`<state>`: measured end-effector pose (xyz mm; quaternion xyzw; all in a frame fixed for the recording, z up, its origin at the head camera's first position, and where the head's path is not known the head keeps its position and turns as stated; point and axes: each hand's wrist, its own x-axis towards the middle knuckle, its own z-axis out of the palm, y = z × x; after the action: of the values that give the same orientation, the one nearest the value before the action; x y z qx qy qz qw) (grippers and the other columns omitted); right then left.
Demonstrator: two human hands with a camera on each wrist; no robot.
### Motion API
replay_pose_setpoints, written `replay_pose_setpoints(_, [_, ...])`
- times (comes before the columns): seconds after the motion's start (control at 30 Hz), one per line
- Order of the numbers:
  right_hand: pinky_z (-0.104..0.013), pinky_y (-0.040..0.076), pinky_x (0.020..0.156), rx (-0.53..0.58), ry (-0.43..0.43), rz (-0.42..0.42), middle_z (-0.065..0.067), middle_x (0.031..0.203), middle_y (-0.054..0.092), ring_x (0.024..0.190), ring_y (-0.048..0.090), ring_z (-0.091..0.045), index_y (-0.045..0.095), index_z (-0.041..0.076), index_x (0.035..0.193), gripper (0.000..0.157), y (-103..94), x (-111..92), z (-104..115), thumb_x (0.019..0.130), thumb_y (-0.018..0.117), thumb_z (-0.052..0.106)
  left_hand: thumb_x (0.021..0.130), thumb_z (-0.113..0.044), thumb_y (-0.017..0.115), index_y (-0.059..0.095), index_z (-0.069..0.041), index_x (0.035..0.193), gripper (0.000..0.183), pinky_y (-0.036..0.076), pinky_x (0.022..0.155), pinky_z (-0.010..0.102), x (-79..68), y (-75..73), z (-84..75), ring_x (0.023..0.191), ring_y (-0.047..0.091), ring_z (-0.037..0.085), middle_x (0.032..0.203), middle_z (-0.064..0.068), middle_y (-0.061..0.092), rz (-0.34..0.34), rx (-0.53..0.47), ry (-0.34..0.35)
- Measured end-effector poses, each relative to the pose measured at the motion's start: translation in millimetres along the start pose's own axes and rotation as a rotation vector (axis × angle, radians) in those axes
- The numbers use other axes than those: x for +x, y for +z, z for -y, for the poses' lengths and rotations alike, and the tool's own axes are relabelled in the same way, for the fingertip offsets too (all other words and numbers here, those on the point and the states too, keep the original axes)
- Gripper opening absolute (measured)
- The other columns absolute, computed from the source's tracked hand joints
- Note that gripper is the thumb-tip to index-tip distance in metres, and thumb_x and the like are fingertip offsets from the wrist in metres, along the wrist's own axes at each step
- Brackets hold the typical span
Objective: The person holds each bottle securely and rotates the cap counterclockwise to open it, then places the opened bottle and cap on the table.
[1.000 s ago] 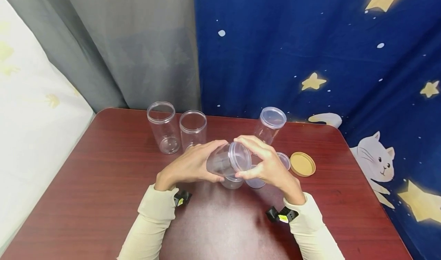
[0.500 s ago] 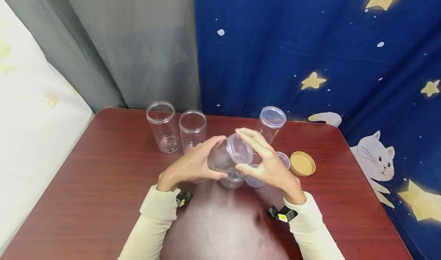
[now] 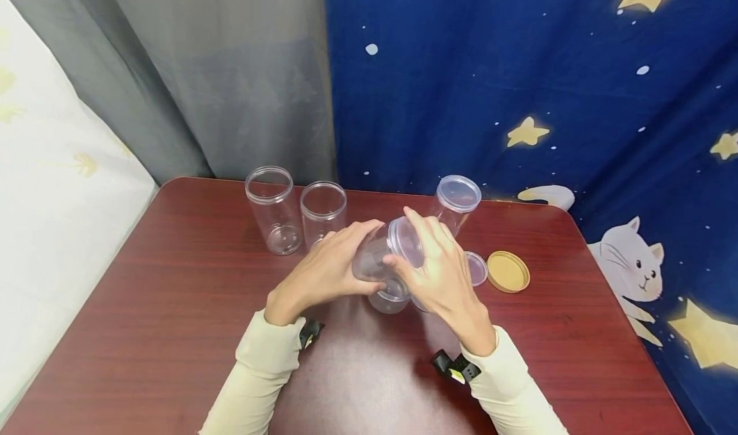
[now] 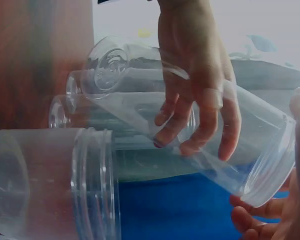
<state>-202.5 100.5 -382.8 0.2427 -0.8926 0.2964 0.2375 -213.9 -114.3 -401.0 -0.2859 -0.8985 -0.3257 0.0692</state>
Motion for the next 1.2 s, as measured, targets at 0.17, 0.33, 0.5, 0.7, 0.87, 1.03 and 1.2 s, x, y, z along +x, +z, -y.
replay_pose_setpoints(0.17, [-0.043,0.054,0.072,-0.005,-0.030,-0.042,-0.007,0.106,0.066,0.087,0.062,-0.024,0.062,0.012,0.128,0.077,-1.0,1,-2,0.089,0.044,0.076,0.070,-0.051,0.084,0.046,-0.018,0.143,0.089,0.045,0.097,0.042,0.1,2.3,0.1,0.122,0.054,0.011,0.135,-0.004,0.057,0.025,0.002,0.012])
replay_pose_setpoints(0.33, [-0.043,0.054,0.069,0.032,-0.087,-0.081,-0.008,0.100,0.067,0.083,0.063,-0.023,0.065,0.008,0.122,0.075,-0.6,1,-4,0.089,0.046,0.073,0.069,-0.049,0.084,0.047,-0.018,0.143,0.088,0.045,0.095,0.041,-0.4,2.9,1.2,0.120,0.055,0.010,0.135,-0.004,0.058,0.025,-0.014,0.030])
replay_pose_setpoints(0.5, [-0.042,0.054,0.070,0.053,-0.122,-0.098,-0.008,0.100,0.067,0.082,0.064,-0.022,0.066,0.006,0.120,0.074,0.1,0,-6,0.090,0.048,0.071,0.068,-0.049,0.083,0.046,-0.019,0.143,0.089,0.045,0.094,0.038,-0.6,4.0,3.3,0.117,0.056,0.007,0.135,-0.005,0.058,0.027,-0.017,0.054])
replay_pose_setpoints(0.7, [-0.041,0.055,0.078,0.088,-0.160,-0.076,-0.008,0.108,0.068,0.093,0.065,-0.022,0.065,0.006,0.122,0.073,0.1,-2,-10,0.090,0.051,0.069,0.067,-0.050,0.083,0.045,-0.022,0.144,0.090,0.046,0.088,0.036,-2.1,3.6,4.5,0.106,0.059,0.009,0.131,-0.007,0.060,0.041,-0.031,0.060])
replay_pose_setpoints(0.87, [-0.041,0.052,0.092,0.138,-0.218,-0.012,-0.008,0.118,0.066,0.111,0.061,-0.023,0.063,0.008,0.128,0.073,-2.9,0,-11,0.088,0.055,0.068,0.065,-0.046,0.086,0.045,-0.028,0.143,0.090,0.048,0.078,0.033,-5.1,1.9,6.1,0.095,0.057,0.011,0.121,-0.013,0.061,0.090,-0.113,0.009])
replay_pose_setpoints(1.03, [-0.040,0.048,0.099,0.156,-0.228,0.044,-0.007,0.124,0.063,0.117,0.057,-0.022,0.059,0.010,0.135,0.074,-6.4,2,-11,0.087,0.057,0.068,0.065,-0.045,0.086,0.044,-0.029,0.143,0.089,0.049,0.079,0.033,-4.4,3.0,7.8,0.095,0.057,0.011,0.120,-0.014,0.061,0.084,-0.129,0.013])
replay_pose_setpoints(1.2, [-0.042,0.049,0.098,0.170,-0.204,0.103,-0.007,0.129,0.058,0.120,0.055,-0.021,0.053,0.012,0.141,0.078,-8.8,1,-11,0.087,0.057,0.068,0.065,-0.046,0.085,0.045,-0.031,0.142,0.088,0.048,0.076,0.032,-3.8,2.1,8.3,0.094,0.057,0.009,0.119,-0.015,0.061,0.074,-0.109,0.008])
